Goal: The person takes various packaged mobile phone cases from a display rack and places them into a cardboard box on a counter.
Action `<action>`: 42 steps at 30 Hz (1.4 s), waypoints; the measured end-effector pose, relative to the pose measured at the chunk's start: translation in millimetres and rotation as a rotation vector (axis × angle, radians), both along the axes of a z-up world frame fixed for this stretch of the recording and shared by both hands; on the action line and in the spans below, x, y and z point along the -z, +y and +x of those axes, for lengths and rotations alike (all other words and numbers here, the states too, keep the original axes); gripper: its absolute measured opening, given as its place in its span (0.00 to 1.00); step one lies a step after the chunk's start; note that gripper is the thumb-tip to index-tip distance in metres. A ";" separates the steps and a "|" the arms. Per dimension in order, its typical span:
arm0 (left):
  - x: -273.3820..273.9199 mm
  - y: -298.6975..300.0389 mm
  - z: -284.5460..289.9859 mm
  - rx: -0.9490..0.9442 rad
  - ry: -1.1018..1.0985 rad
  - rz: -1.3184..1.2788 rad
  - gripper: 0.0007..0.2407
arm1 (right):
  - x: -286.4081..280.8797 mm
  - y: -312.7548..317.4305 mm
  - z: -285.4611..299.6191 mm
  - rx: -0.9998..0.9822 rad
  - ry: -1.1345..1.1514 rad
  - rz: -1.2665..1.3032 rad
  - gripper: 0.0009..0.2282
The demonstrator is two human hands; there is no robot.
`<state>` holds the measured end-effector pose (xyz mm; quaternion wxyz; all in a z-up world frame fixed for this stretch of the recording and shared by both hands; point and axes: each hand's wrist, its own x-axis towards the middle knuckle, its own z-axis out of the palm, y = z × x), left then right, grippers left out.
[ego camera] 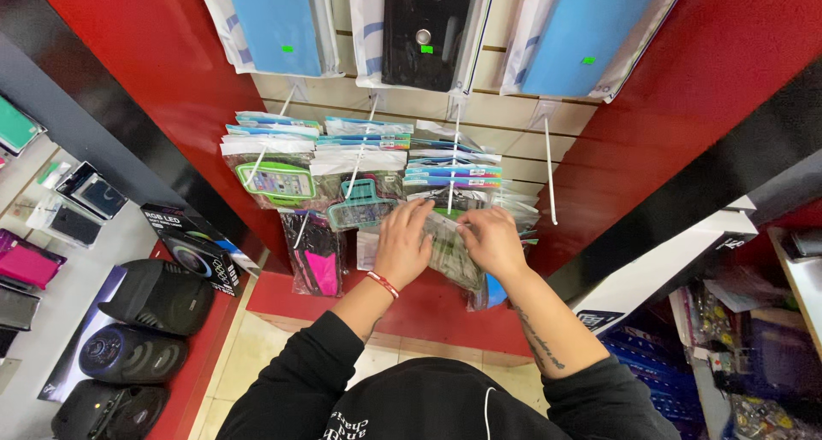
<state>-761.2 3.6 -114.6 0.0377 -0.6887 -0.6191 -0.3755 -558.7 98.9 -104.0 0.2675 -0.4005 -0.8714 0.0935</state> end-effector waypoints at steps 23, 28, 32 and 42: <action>43.1 43.4 187.9 0.386 -0.283 -0.146 0.03 | -34.5 -104.6 239.4 0.569 0.337 0.127 0.03; 23.4 41.0 289.9 0.607 -0.369 -0.228 0.02 | -46.7 -137.1 325.8 0.748 0.349 0.179 0.03; -5.1 33.3 371.7 0.715 -0.514 -0.303 0.04 | -48.2 -160.1 400.4 0.894 0.402 0.190 0.04; -45.8 22.2 591.6 1.003 -0.789 -0.288 0.06 | -56.5 -233.8 569.8 1.047 0.695 0.232 0.36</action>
